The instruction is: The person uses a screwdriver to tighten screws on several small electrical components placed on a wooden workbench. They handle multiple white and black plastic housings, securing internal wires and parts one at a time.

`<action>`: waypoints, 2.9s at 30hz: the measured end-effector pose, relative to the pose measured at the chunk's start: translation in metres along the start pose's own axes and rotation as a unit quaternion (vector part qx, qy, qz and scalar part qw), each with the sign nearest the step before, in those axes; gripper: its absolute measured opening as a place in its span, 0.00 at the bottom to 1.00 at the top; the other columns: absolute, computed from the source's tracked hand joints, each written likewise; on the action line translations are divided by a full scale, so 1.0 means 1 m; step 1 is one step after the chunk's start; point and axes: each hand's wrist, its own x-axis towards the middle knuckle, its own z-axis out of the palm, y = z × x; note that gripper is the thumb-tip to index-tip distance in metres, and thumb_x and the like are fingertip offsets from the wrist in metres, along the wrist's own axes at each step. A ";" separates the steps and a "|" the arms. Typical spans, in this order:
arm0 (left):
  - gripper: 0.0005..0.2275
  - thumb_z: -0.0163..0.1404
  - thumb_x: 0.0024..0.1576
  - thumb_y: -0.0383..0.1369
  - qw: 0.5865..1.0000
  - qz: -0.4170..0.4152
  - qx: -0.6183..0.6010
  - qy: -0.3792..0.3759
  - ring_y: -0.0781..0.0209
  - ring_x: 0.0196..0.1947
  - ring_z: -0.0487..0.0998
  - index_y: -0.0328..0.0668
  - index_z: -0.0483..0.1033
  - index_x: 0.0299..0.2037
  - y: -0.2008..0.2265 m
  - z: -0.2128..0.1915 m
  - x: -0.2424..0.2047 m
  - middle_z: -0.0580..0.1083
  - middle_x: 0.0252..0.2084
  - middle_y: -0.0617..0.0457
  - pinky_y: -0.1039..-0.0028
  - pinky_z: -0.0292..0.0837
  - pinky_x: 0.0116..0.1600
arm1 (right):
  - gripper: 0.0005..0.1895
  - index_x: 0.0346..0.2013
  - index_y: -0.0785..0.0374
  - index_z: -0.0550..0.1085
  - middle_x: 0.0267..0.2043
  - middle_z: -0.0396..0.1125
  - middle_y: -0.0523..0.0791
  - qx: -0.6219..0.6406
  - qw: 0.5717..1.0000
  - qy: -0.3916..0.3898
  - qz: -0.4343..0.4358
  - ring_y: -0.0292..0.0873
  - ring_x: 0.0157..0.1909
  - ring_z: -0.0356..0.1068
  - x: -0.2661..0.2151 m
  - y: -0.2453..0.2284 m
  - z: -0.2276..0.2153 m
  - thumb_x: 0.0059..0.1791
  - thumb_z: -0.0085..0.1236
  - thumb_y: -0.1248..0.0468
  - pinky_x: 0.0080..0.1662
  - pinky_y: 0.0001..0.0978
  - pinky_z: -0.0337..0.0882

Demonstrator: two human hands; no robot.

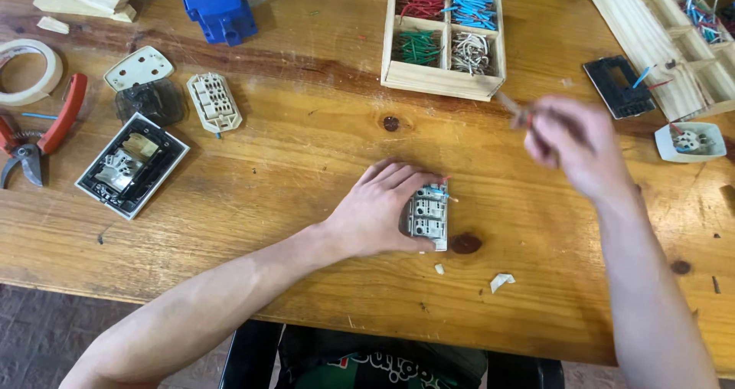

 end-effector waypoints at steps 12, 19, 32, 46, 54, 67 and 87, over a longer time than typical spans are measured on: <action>0.37 0.74 0.53 0.32 0.953 0.026 -0.294 -0.059 0.43 0.85 0.68 0.49 0.68 0.73 -0.013 -0.031 0.009 0.67 0.84 0.41 0.53 0.60 0.87 | 0.16 0.53 0.60 0.85 0.43 0.86 0.42 0.032 0.997 -0.061 0.036 0.28 0.40 0.78 -0.068 0.027 0.013 0.50 0.77 0.69 0.42 0.19 0.74; 0.37 0.76 0.51 0.34 0.962 0.001 -0.269 -0.046 0.49 0.81 0.73 0.50 0.70 0.70 -0.013 -0.032 0.011 0.71 0.81 0.45 0.61 0.65 0.83 | 0.11 0.51 0.58 0.86 0.36 0.84 0.39 -0.012 0.997 -0.061 0.041 0.26 0.31 0.69 -0.068 0.017 0.021 0.53 0.75 0.65 0.35 0.20 0.67; 0.38 0.77 0.50 0.35 0.967 -0.023 -0.249 -0.048 0.50 0.81 0.74 0.52 0.72 0.71 -0.013 -0.030 0.012 0.71 0.81 0.48 0.60 0.64 0.84 | 0.10 0.49 0.57 0.87 0.33 0.84 0.39 -0.042 0.995 -0.074 0.058 0.28 0.31 0.71 -0.064 0.015 0.023 0.53 0.75 0.63 0.37 0.21 0.69; 0.37 0.78 0.50 0.36 0.971 -0.026 -0.236 -0.037 0.52 0.80 0.75 0.52 0.73 0.71 -0.011 -0.029 0.011 0.72 0.81 0.49 0.62 0.65 0.84 | 0.14 0.37 0.62 0.88 0.22 0.72 0.40 -0.045 0.981 -0.142 0.121 0.33 0.27 0.65 -0.064 0.004 0.024 0.61 0.64 0.58 0.34 0.29 0.66; 0.38 0.78 0.50 0.36 0.972 -0.002 -0.233 -0.024 0.51 0.81 0.74 0.48 0.74 0.71 -0.013 -0.024 0.010 0.75 0.77 0.47 0.60 0.64 0.86 | 0.17 0.43 0.63 0.94 0.21 0.64 0.40 -0.009 0.976 -0.156 0.149 0.34 0.26 0.58 -0.062 0.013 0.029 0.61 0.63 0.56 0.31 0.31 0.59; 0.42 0.78 0.46 0.39 0.966 -0.075 -0.241 -0.056 0.29 0.77 0.76 0.37 0.77 0.73 -0.011 -0.031 0.012 0.77 0.74 0.33 0.43 0.75 0.77 | 0.24 0.57 0.61 0.80 0.46 0.80 0.50 -0.213 0.962 0.010 -0.171 0.56 0.47 0.83 -0.074 0.037 0.066 0.49 0.80 0.64 0.48 0.49 0.83; 0.40 0.78 0.48 0.36 0.965 -0.072 -0.243 -0.072 0.27 0.77 0.75 0.34 0.76 0.73 0.000 -0.040 0.014 0.77 0.74 0.29 0.41 0.74 0.78 | 0.12 0.43 0.58 0.83 0.33 0.74 0.48 -0.230 0.966 -0.017 -0.116 0.56 0.37 0.81 -0.073 0.028 0.068 0.65 0.61 0.56 0.40 0.46 0.80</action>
